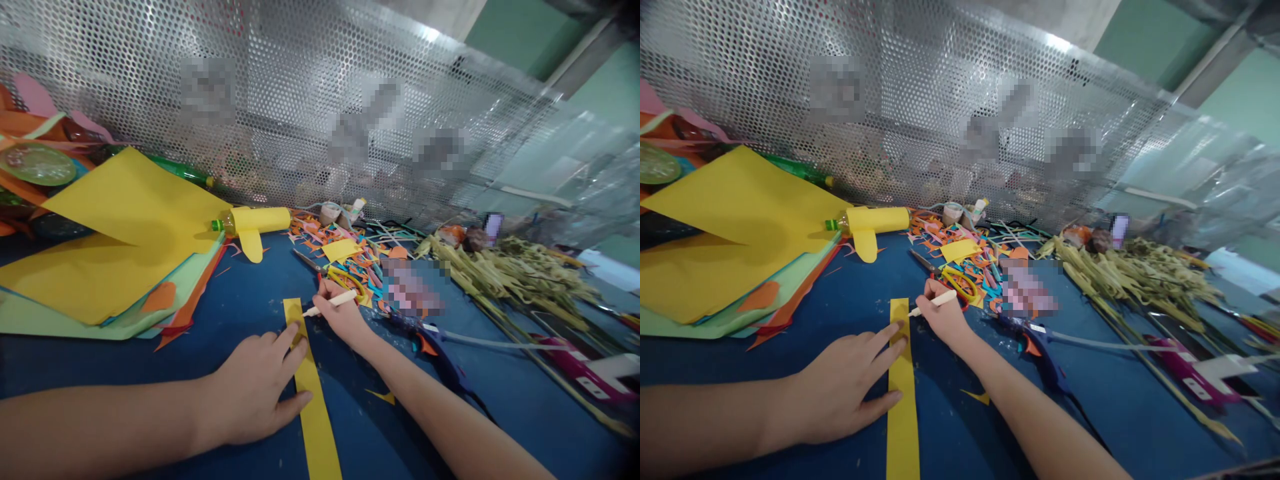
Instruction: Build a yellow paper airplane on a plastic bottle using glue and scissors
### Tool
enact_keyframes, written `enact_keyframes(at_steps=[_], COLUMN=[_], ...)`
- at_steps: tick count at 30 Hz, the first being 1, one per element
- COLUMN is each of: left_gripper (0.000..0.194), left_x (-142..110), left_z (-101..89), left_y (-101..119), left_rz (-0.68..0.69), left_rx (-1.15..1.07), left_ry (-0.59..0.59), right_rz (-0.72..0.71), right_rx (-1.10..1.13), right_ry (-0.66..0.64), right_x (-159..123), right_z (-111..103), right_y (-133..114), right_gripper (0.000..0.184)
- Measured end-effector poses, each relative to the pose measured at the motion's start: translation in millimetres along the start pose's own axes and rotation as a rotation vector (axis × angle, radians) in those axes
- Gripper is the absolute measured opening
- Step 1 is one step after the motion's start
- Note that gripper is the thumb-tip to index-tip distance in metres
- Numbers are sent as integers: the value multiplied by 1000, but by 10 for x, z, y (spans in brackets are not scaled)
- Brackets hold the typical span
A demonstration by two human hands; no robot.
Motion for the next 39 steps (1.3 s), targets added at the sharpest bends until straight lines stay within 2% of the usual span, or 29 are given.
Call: enact_keyframes(at_steps=[7, 14, 21, 39], left_gripper=[53, 54, 53, 52], left_x=[0, 4, 0, 2], left_z=[-4, 10, 19, 24], left_y=[-4, 16, 5, 17], left_rz=[-7, 6, -2, 7], left_rx=[-2, -1, -5, 15], left_ry=[-3, -19, -30, -30], right_rz=[24, -3, -24, -29], right_rx=[147, 101, 177, 212], right_ry=[24, 17, -174, -225], right_x=[-3, -4, -78, -72], right_z=[-9, -5, 227, 291], right_y=[78, 53, -22, -6], right_gripper=[19, 21, 20, 22])
Point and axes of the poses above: each hand's wrist, its own x-axis towards the middle knuckle, its own z-axis out of the palm, y = z × x, the point moved 10 cm from there along x, towards the middle knuckle, and after that the axes turned 5 degrees about -x, right-handed, at the moved point
